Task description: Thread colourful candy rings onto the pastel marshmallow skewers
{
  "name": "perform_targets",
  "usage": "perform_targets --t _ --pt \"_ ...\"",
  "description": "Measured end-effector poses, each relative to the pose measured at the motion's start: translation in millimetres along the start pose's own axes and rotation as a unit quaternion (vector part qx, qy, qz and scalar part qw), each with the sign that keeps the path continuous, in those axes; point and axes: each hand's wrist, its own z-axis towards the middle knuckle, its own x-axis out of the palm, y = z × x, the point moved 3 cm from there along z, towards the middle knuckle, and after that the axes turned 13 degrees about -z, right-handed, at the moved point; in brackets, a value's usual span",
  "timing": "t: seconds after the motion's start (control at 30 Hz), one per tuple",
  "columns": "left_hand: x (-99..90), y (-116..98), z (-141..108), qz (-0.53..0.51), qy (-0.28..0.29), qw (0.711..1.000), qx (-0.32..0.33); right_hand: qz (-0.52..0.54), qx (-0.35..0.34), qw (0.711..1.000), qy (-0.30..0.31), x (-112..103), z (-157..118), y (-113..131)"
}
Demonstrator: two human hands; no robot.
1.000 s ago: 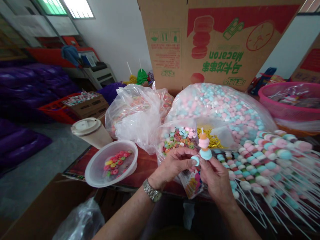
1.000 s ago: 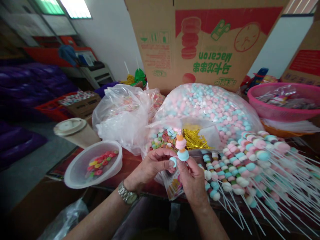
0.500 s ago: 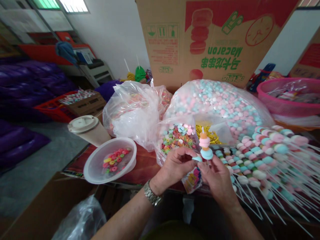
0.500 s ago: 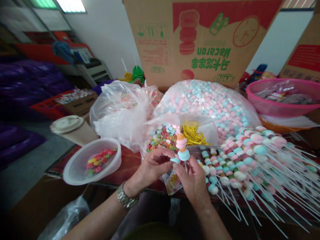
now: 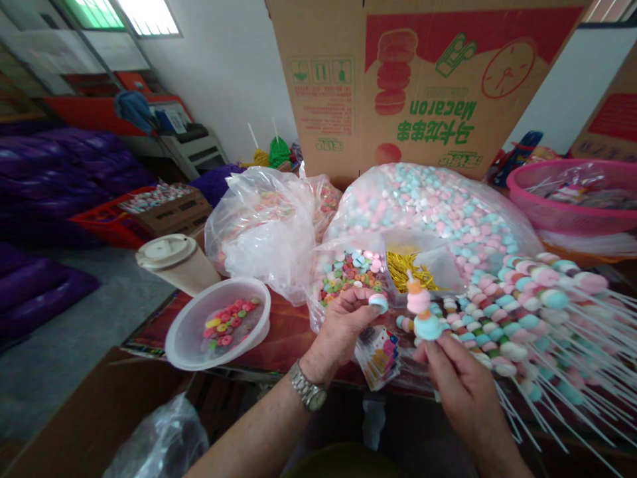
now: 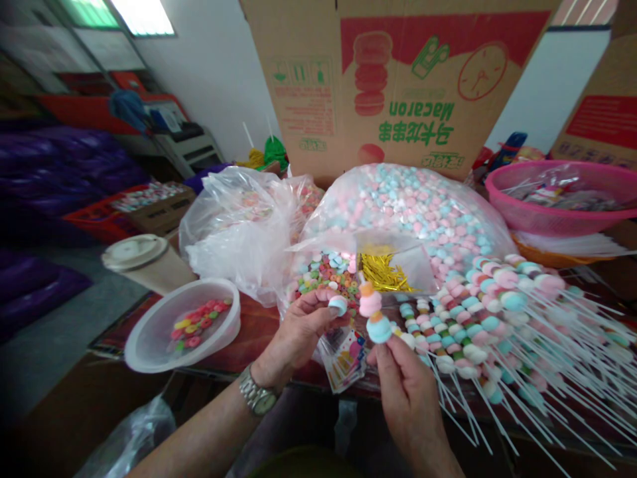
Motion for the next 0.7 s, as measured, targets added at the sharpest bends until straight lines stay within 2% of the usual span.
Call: perform_targets --t 0.1,0.17,0.4,0.57,0.63,0.7 --pt "-4.8 -9 4 0.037 -0.031 0.998 0.050 -0.132 -0.096 0.986 0.026 -3 -17 1" --pt "-7.7 -12 5 0.075 -0.043 0.993 0.075 -0.186 -0.129 0.974 0.030 2 -22 0" --pt "-17.9 -11 0 0.216 -0.024 0.966 0.138 -0.304 -0.148 0.941 0.019 12 -18 -2" --pt "-20.6 -11 -4 0.296 -0.012 0.936 0.190 -0.305 -0.155 0.940 0.014 14 -19 -1" --pt "-19.2 -13 -3 0.273 -0.015 0.945 0.179 -0.274 -0.159 0.948 0.019 17 -20 1" --pt "-16.8 -15 -2 0.211 -0.008 0.968 0.136 -0.247 -0.157 0.956 0.023 18 -20 2"
